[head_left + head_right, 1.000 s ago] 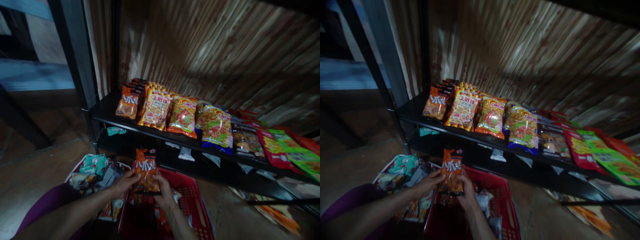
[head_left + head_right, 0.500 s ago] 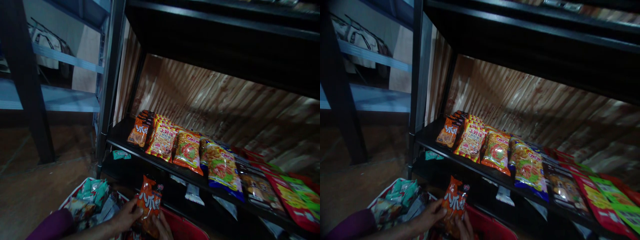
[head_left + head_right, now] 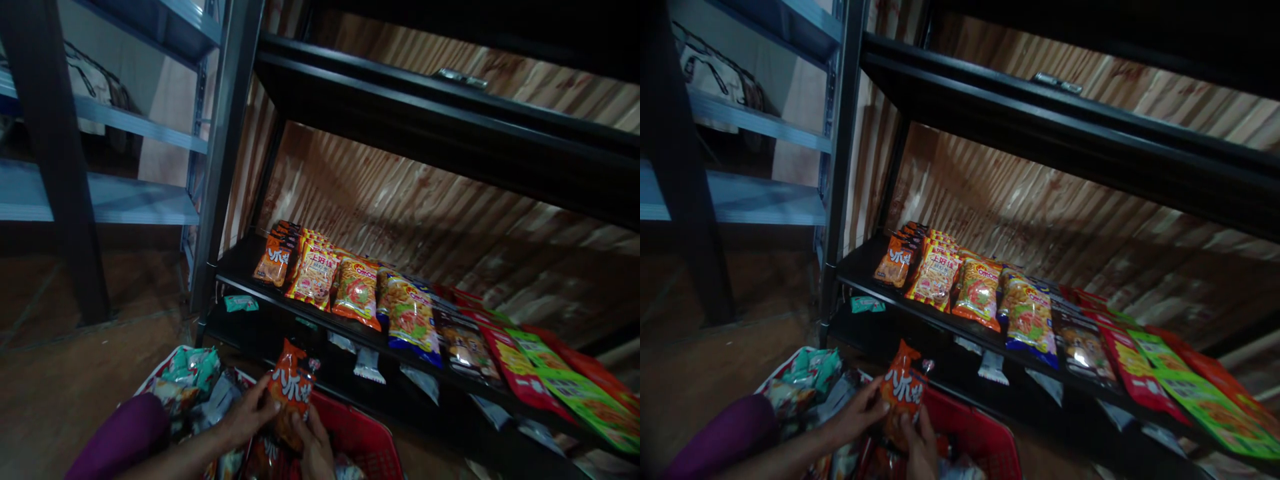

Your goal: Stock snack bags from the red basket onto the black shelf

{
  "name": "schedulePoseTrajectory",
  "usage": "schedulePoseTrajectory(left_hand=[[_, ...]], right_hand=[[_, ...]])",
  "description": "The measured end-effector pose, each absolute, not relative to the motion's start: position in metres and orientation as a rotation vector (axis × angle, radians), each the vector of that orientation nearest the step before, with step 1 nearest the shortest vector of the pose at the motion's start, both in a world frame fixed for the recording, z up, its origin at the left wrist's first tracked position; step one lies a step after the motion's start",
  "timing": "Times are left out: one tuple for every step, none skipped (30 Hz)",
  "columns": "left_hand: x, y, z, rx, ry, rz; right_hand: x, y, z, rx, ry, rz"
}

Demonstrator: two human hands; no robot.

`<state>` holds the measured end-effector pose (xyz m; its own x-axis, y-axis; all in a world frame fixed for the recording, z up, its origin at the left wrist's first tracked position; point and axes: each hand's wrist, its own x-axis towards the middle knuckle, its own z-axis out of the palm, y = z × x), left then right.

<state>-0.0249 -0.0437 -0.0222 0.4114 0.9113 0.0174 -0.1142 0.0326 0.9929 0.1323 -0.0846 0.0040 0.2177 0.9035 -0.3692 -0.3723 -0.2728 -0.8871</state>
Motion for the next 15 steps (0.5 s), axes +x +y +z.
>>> schedulePoseTrajectory(left_hand=[[-0.028, -0.046, -0.016, 1.267, 0.774, 0.961], [-0.031, -0.048, -0.01, 1.243, 0.733, 0.981], [-0.035, -0.05, -0.003, 1.221, 0.688, 1.0], [-0.039, -0.052, 0.004, 1.199, 0.643, 1.016], [-0.043, -0.054, 0.011, 1.177, 0.604, 1.03], [-0.048, -0.055, 0.018, 1.155, 0.581, 1.044], [-0.053, -0.055, 0.026, 1.138, 0.587, 1.056], [-0.058, -0.055, 0.033, 1.129, 0.609, 1.073], [-0.064, -0.054, 0.04, 1.129, 0.641, 1.098], [-0.069, -0.052, 0.047, 1.138, 0.681, 1.119], [-0.074, -0.049, 0.053, 1.151, 0.718, 1.14], [-0.079, -0.045, 0.059, 1.164, 0.752, 1.162], [-0.085, -0.039, 0.064, 1.175, 0.778, 1.187], [-0.09, -0.032, 0.07, 1.186, 0.799, 1.217], [-0.095, -0.024, 0.075, 1.193, 0.819, 1.256]], right_hand=[[0.129, -0.084, 0.008, -1.267, -0.582, 1.383], [0.125, -0.084, 0.012, -1.242, -0.595, 1.395], [0.121, -0.084, 0.016, -1.23, -0.611, 1.4], [0.117, -0.084, 0.021, -1.226, -0.63, 1.4], [0.112, -0.084, 0.026, -1.22, -0.657, 1.404], [0.108, -0.083, 0.031, -1.204, -0.692, 1.412], [0.103, -0.082, 0.037, -1.182, -0.731, 1.418], [0.097, -0.079, 0.044, -1.153, -0.773, 1.423], [0.092, -0.076, 0.051, -1.119, -0.817, 1.427], [0.086, -0.071, 0.059, -1.087, -0.861, 1.432], [0.08, -0.066, 0.067, -1.056, -0.903, 1.438], [0.074, -0.059, 0.075, -1.024, -0.942, 1.441], [0.068, -0.051, 0.084, -0.997, -0.981, 1.444], [0.061, -0.043, 0.092, -0.967, -1.016, 1.441], [0.055, -0.033, 0.1, -0.942, -1.051, 1.431]])
